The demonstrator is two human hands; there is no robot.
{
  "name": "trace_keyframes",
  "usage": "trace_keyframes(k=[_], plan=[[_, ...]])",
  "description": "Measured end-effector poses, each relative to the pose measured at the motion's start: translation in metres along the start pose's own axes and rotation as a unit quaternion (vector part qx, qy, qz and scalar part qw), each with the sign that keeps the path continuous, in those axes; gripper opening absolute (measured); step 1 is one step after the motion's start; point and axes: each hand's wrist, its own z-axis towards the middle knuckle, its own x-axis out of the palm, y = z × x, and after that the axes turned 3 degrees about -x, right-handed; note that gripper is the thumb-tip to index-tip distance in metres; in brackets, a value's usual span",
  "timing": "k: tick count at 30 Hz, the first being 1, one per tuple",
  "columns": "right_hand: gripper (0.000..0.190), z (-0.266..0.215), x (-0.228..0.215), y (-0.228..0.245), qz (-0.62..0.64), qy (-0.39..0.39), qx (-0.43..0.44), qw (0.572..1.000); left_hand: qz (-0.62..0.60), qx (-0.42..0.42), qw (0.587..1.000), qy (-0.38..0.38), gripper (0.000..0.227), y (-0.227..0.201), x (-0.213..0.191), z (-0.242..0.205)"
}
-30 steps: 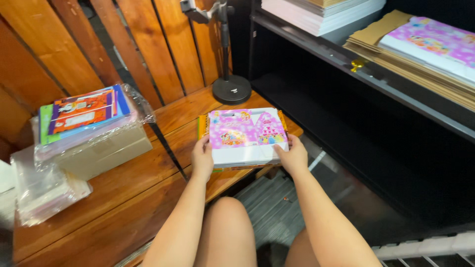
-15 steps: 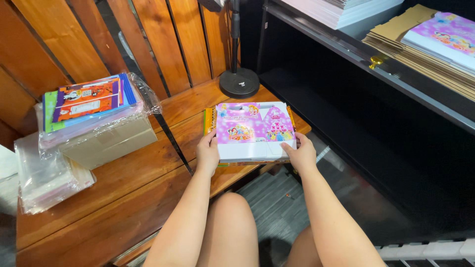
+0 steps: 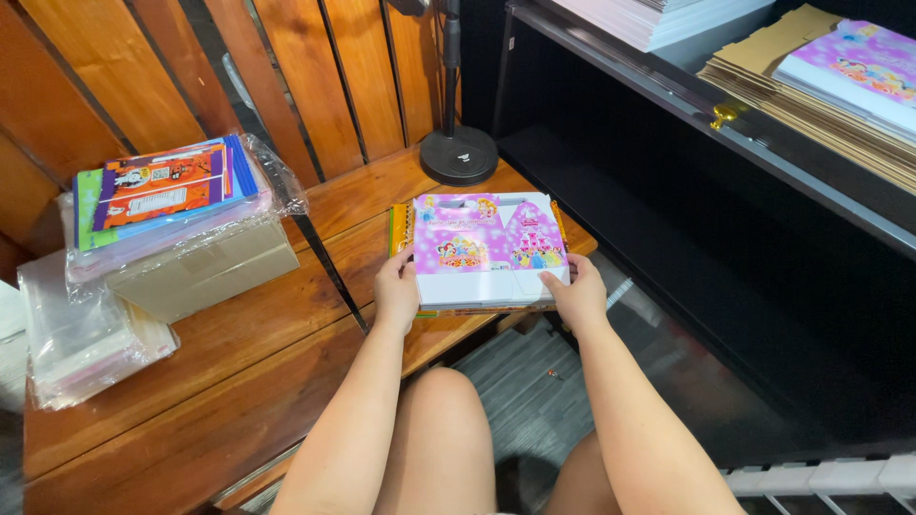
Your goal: The person sits on the floor and organizes flat cardboard pieces and printed paper sheets. They pick up the items from a wooden bench, fold the cardboard, and stack the paper sheets onto a black shelf.
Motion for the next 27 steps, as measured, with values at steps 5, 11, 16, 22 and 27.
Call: trace_keyframes(k=[5, 11, 16, 22, 27], plan=[[0.062, -0.004, -0.003, 0.001, 0.034, -0.01, 0.009, 0.999, -0.005, 0.008, 1.0, -0.008, 0.037, -0.001, 0.001, -0.001], [0.061, -0.005, -0.002, -0.001, 0.077, -0.021, 0.028, 0.996, 0.014, 0.03, 0.999, -0.015, 0.035, 0.016, 0.002, 0.012], [0.058, 0.004, -0.004, -0.012, 0.078, -0.029, 0.033, 0.996, 0.028, 0.043, 0.999, -0.01, 0.034, 0.035, 0.006, 0.032], [0.048, 0.009, -0.007, -0.015, 0.098, -0.03, 0.051, 0.993, 0.053, 0.034, 0.998, -0.015, 0.034, 0.028, 0.006, 0.024], [0.035, 0.018, -0.006, -0.02, 0.095, -0.043, 0.036, 0.994, 0.067, 0.058, 0.996, -0.029, 0.032, 0.041, 0.008, 0.034]])
